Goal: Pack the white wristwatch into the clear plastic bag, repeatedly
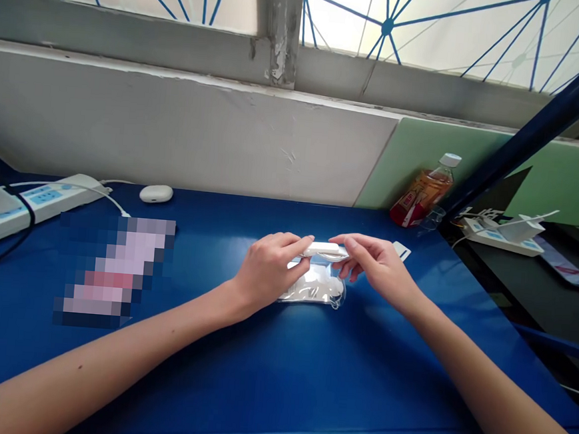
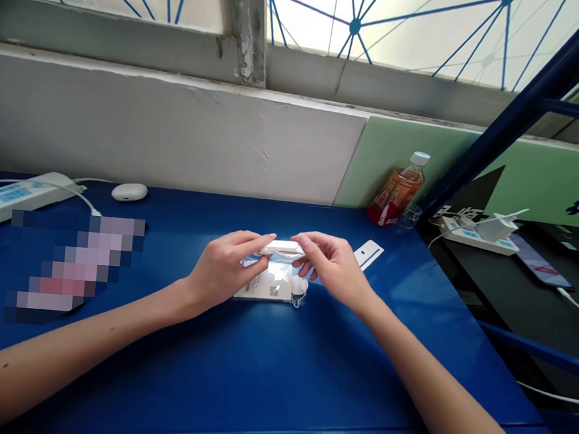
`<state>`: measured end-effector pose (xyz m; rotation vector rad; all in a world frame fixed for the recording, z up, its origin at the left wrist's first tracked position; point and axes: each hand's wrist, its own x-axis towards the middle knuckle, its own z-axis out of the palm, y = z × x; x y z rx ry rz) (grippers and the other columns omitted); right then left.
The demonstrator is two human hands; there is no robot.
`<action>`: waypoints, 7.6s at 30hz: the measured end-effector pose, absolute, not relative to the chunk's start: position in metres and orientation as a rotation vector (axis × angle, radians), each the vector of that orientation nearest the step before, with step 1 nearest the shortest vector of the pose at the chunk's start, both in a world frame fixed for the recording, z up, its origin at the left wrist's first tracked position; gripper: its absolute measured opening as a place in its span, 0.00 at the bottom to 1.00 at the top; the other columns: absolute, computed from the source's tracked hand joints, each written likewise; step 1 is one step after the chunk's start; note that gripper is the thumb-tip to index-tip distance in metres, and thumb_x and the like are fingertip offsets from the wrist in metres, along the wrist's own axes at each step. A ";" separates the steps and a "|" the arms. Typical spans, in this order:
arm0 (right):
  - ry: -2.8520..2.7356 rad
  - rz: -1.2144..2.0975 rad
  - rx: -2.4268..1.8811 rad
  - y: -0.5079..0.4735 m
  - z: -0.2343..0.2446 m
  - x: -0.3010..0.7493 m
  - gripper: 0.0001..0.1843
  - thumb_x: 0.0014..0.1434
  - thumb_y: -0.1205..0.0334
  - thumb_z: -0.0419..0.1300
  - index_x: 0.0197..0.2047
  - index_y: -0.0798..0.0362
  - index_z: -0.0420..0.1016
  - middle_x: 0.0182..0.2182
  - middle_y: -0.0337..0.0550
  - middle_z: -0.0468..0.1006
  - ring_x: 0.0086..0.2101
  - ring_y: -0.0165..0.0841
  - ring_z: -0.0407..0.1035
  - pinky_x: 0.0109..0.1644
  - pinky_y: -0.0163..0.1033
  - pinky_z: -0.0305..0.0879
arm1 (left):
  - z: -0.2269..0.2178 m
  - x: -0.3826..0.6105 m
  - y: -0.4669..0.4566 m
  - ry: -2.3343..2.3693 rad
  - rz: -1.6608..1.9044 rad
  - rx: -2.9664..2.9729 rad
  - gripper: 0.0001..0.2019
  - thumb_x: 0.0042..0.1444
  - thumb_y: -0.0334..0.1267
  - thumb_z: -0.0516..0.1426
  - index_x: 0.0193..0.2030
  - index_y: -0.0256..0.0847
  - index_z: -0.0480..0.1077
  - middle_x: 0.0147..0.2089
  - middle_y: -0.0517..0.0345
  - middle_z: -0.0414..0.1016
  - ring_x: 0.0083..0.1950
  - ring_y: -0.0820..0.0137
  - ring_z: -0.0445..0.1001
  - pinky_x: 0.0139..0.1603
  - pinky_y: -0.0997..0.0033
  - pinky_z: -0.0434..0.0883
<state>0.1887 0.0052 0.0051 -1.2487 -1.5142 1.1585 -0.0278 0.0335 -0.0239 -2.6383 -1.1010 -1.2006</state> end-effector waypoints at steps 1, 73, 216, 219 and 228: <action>-1.530 1.132 -1.250 0.004 0.004 0.187 0.24 0.60 0.42 0.61 0.45 0.55 0.79 0.28 0.45 0.81 0.26 0.32 0.74 0.27 0.36 0.68 | -0.025 -0.028 0.033 -1.049 -1.167 -2.607 0.12 0.60 0.32 0.56 0.49 0.37 0.77 0.39 0.52 0.82 0.36 0.65 0.78 0.38 0.66 0.73; -2.421 0.120 -0.964 0.007 -0.034 0.224 0.16 0.67 0.65 0.56 0.53 0.47 0.80 0.48 0.47 0.83 0.47 0.43 0.75 0.49 0.50 0.76 | -0.041 -0.042 0.040 -1.010 -0.513 -3.204 0.28 0.68 0.52 0.51 0.69 0.40 0.58 0.69 0.42 0.63 0.70 0.55 0.60 0.69 0.50 0.57; -2.402 0.397 -1.127 -0.008 -0.034 0.193 0.22 0.67 0.57 0.55 0.60 0.56 0.72 0.65 0.54 0.66 0.69 0.50 0.47 0.68 0.59 0.57 | -0.036 -0.035 0.030 -1.060 -0.191 -3.080 0.33 0.69 0.52 0.44 0.71 0.29 0.52 0.73 0.39 0.52 0.75 0.52 0.48 0.72 0.49 0.49; -2.350 0.394 -1.124 -0.005 -0.040 0.196 0.20 0.68 0.59 0.53 0.60 0.55 0.73 0.62 0.54 0.70 0.68 0.48 0.52 0.67 0.57 0.59 | -0.036 -0.036 0.030 -1.067 -0.199 -3.079 0.33 0.69 0.52 0.44 0.71 0.29 0.52 0.73 0.38 0.52 0.75 0.52 0.48 0.72 0.49 0.49; -2.386 0.302 -1.159 0.009 -0.032 0.204 0.24 0.70 0.57 0.49 0.66 0.56 0.65 0.64 0.56 0.67 0.66 0.46 0.56 0.67 0.59 0.58 | -0.041 -0.038 0.029 -1.184 -0.337 -3.062 0.32 0.67 0.56 0.47 0.72 0.42 0.53 0.76 0.42 0.45 0.76 0.46 0.39 0.71 0.40 0.47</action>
